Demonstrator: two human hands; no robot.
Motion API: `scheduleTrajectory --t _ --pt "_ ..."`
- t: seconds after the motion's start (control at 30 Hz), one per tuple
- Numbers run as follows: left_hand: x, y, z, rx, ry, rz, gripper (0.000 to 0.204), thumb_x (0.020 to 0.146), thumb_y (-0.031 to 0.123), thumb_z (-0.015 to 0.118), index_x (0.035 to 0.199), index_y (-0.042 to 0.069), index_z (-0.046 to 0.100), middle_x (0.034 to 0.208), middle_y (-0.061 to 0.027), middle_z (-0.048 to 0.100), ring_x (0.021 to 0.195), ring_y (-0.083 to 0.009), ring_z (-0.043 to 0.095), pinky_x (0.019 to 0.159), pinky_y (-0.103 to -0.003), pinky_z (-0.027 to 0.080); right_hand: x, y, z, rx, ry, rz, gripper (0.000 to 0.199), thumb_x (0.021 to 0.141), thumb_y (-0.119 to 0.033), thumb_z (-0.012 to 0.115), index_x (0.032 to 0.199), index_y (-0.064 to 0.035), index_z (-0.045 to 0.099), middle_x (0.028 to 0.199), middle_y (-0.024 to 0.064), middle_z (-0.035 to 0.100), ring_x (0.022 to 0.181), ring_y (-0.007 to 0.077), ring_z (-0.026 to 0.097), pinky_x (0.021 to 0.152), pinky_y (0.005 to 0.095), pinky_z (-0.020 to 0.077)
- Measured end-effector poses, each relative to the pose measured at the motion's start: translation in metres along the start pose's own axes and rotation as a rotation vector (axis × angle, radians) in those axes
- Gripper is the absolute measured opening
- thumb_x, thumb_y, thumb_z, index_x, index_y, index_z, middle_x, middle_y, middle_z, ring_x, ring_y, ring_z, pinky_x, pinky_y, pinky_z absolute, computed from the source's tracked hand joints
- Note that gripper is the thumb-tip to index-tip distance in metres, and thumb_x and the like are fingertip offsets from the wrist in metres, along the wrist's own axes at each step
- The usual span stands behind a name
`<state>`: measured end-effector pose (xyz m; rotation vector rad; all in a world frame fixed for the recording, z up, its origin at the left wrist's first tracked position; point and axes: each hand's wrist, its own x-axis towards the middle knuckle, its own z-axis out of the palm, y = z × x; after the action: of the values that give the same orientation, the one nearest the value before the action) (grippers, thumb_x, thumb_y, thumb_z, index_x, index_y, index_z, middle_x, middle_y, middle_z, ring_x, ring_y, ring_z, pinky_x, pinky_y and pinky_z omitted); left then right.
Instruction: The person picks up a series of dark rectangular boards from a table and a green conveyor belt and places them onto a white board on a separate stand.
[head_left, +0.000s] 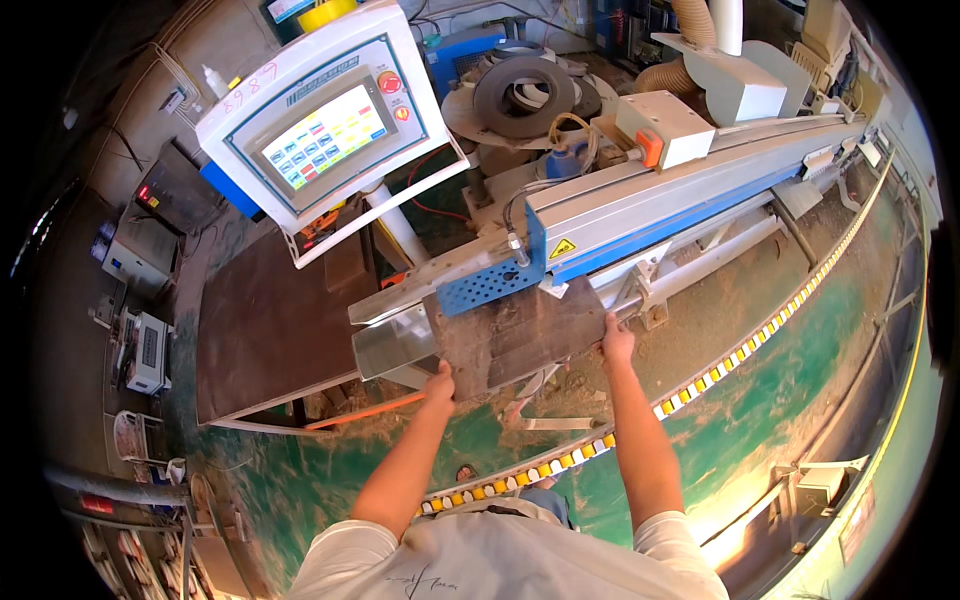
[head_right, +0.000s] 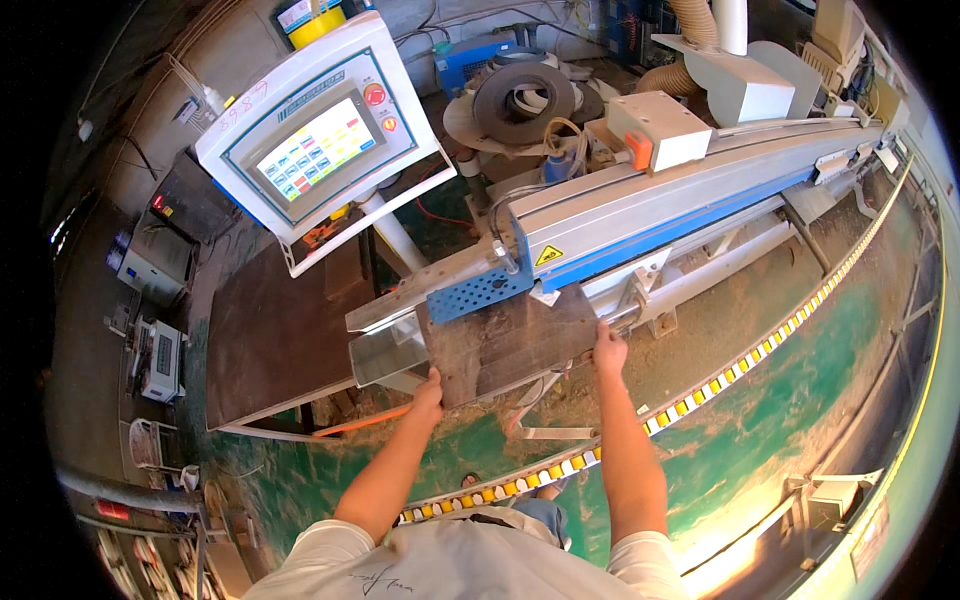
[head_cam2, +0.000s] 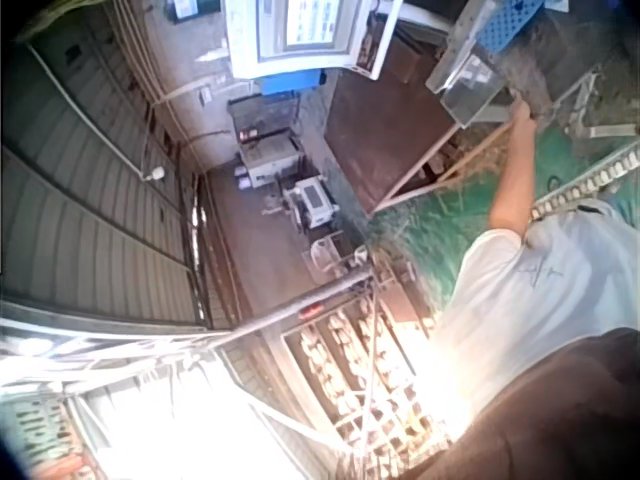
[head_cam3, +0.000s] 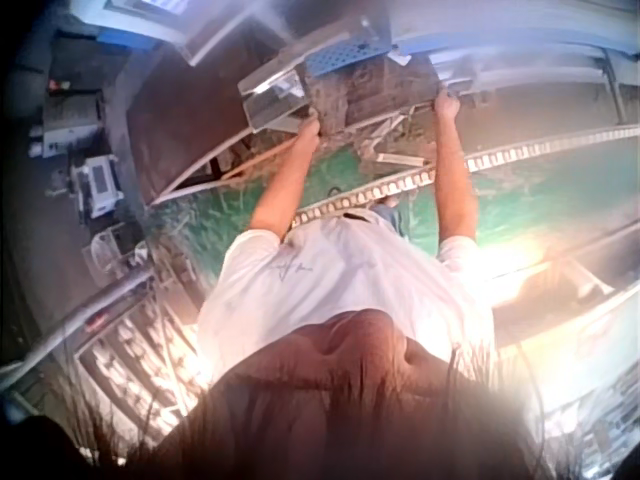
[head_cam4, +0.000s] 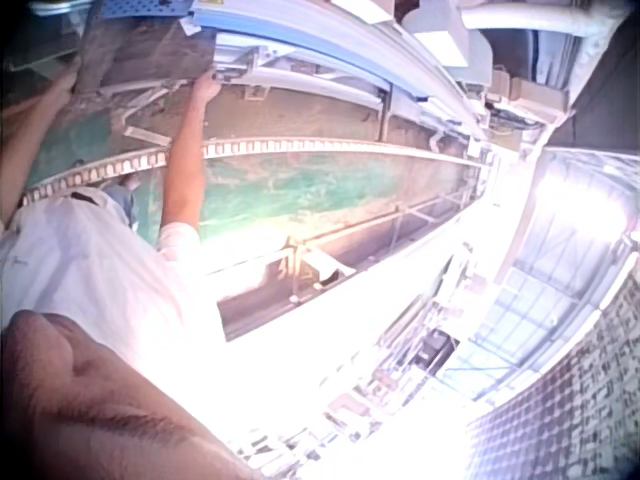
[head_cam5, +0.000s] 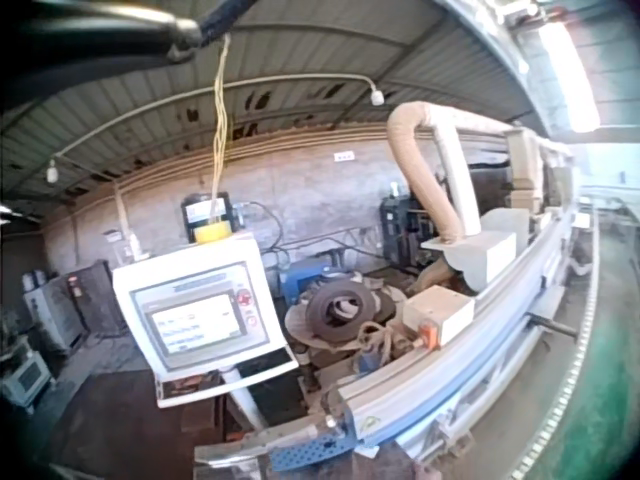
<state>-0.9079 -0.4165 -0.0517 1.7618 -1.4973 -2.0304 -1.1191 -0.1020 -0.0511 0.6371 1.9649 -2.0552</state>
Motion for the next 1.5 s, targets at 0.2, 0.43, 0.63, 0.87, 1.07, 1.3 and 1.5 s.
scheduleTrajectory --t 0.2,0.43,0.63,0.87,1.07,1.3,1.5 --pt "-0.029 0.017 0.074 0.174 0.024 -0.017 0.077 0.097 0.059 0.049 0.138 -0.006 0.048 0.142 -0.0199 0.051 0.123 -0.0346 0.052 0.094 -0.049 0.046 -0.045 -0.013 -0.080 0.307 0.028 -0.110 0.032 0.100 -0.029 0.054 0.115 -0.0019 0.059 0.094 0.0115 0.068 0.070 0.0187 0.068 0.056 0.0314 0.0546" --pt "-0.035 -0.011 0.165 0.056 -0.224 0.032 0.065 0.103 0.052 0.041 0.136 -0.003 0.048 0.134 -0.0146 0.056 0.119 -0.0276 0.055 0.097 -0.044 0.048 -0.331 0.120 -0.261 0.231 0.384 0.028 0.027 0.101 -0.023 0.052 0.117 -0.0019 0.059 0.098 0.0131 0.070 0.075 0.0208 0.069 0.063 0.0319 0.0558" --pt "0.051 -0.019 0.121 -0.129 -0.762 0.117 0.058 0.101 0.054 0.045 0.135 0.007 0.049 0.122 -0.0094 0.062 0.104 -0.0197 0.061 0.089 -0.034 0.050 -0.694 0.318 -0.324 0.501 1.282 0.127 0.018 0.097 -0.014 0.052 0.108 -0.0014 0.058 0.088 0.0140 0.067 0.062 0.0236 0.066 0.051 0.0311 0.0528" --pt "-0.209 -0.292 -0.072 0.623 -1.495 -0.281 0.018 0.097 0.025 0.063 0.098 0.007 0.063 0.069 -0.0029 0.057 0.065 -0.0211 0.064 0.065 -0.037 0.056 -1.041 0.528 -0.212 0.707 1.957 -0.026 0.011 0.094 -0.012 0.058 0.093 -0.0014 0.057 0.066 0.0082 0.054 0.053 0.0219 0.061 0.047 0.0331 0.0509" --pt "-0.197 -0.402 -0.214 1.667 -1.583 0.074 0.039 0.094 0.039 0.067 0.105 0.001 0.071 0.096 -0.0092 0.071 0.085 -0.0189 0.067 0.074 -0.036 0.054 -1.179 0.592 -0.189 0.854 2.638 0.144 0.044 0.092 -0.013 0.060 0.133 -0.0010 0.051 0.099 0.0129 0.063 0.073 0.0213 0.065 0.060 0.0344 0.0534" --pt "-0.113 -0.403 -0.303 1.985 -1.202 0.314 0.049 0.091 0.030 0.069 0.129 0.010 0.046 0.106 -0.0151 0.066 0.074 -0.0308 0.065 0.064 -0.048 0.054 -1.330 0.717 -0.139 1.844 2.646 0.033 0.048 0.084 -0.020 0.061 0.128 -0.0028 0.056 0.121 0.0145 0.062 0.101 0.0305 0.062 0.084 0.0438 0.0526" --pt "-0.212 -0.460 -0.332 2.143 -1.231 0.094 0.017 0.095 0.021 0.063 0.098 0.005 0.060 0.086 -0.0075 0.064 0.070 -0.0224 0.064 0.061 -0.038 0.055 -1.361 0.766 -0.082 0.785 2.477 1.350 0.079 0.080 -0.047 0.075 0.142 -0.0091 0.044 0.136 0.0226 0.051 0.124 0.0398 0.050 0.099 0.0542 0.0455"
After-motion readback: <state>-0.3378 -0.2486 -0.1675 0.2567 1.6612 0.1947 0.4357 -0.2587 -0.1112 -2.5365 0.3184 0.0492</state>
